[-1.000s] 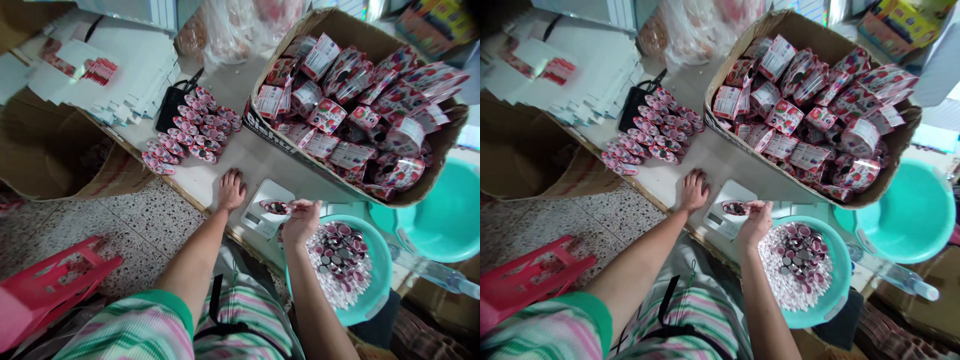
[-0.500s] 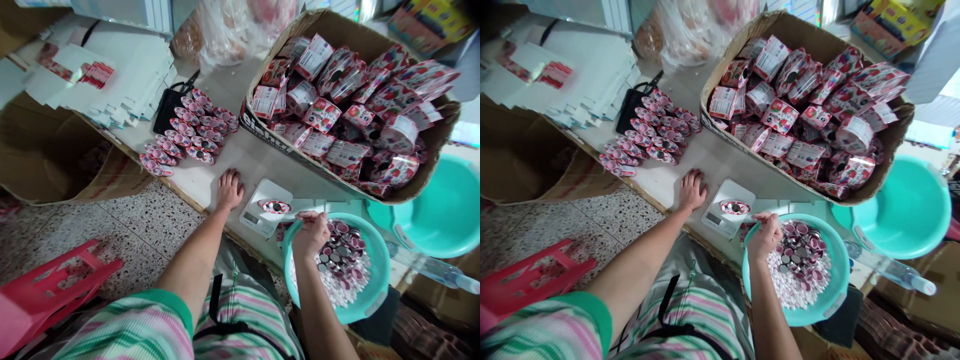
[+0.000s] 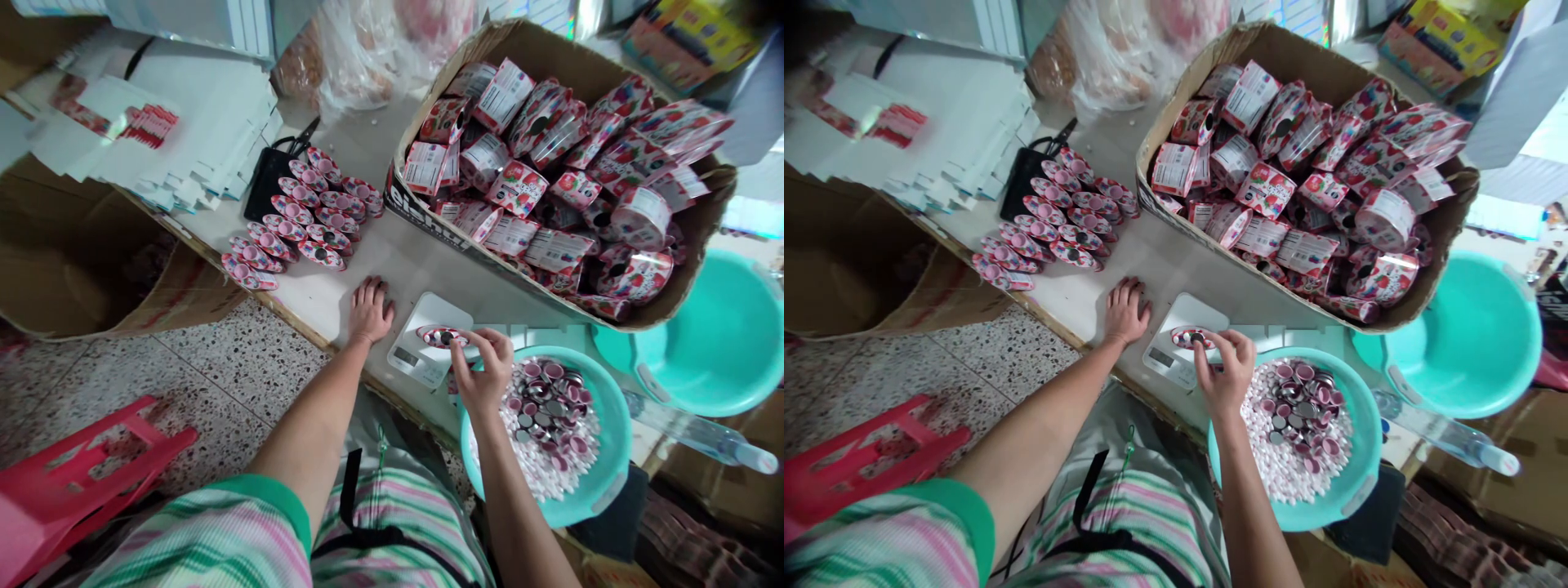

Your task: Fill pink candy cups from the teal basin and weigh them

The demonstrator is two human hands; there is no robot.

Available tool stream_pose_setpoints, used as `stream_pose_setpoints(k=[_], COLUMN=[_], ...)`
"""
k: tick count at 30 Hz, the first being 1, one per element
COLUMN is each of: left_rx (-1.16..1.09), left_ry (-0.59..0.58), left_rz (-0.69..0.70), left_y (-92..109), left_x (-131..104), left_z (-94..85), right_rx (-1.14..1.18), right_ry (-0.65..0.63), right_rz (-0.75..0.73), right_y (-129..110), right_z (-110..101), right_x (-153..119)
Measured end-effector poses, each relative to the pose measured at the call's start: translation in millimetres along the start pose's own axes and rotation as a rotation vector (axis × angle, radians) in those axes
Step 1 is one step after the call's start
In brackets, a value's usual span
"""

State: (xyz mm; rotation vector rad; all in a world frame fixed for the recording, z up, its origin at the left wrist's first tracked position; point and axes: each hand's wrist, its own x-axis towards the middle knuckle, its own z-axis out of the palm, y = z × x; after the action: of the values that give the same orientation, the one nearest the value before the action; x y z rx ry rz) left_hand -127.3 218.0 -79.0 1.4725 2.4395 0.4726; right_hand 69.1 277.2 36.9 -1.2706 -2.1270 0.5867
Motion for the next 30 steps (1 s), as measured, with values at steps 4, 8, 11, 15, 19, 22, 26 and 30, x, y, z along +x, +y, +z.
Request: stream_pose_setpoints(k=[4,8,11,15,19,22,26,30], left_rx=[0.002,0.0,-0.003,0.002,0.005,-0.011,-0.014,-0.01], left_ry=[0.0,-0.003,-0.009,-0.018,-0.019,-0.028,-0.032,-0.04], left_rz=[0.002,0.001,-0.002,-0.011,-0.011,-0.013,-0.024,-0.029], left_y=[-0.3,-0.6,-0.4,0.8,1.9,2.1,2.0,1.6], left_x=[0.0,-0.3,-0.2,0.1,0.2,0.3,0.6,0.6], left_z=[0.1,0.0,-0.3,-1.3,-2.9,-3.8,-3.7,-2.9], right_rx=[-0.085,-0.104,-0.12,-0.153,-0.152,-0.144,-0.157,-0.195], right_ry=[-0.056,-0.072,-0.086,-0.114,-0.126,-0.142,-0.157,-0.125], right_rz=[-0.127,-0.168,-0.175,-0.174,-0.143,-0.123,-0.099,-0.085], right_y=[-0.2,-0.5,2.2,6.6,7.1,5.3,2.8,2.6], right_z=[8.6,14.5,17.7,22.6,25.4,26.0,26.6,25.1], right_x=[1.2,-0.3,-1.6,-1.6,-0.8,-0.1,1.3,1.7])
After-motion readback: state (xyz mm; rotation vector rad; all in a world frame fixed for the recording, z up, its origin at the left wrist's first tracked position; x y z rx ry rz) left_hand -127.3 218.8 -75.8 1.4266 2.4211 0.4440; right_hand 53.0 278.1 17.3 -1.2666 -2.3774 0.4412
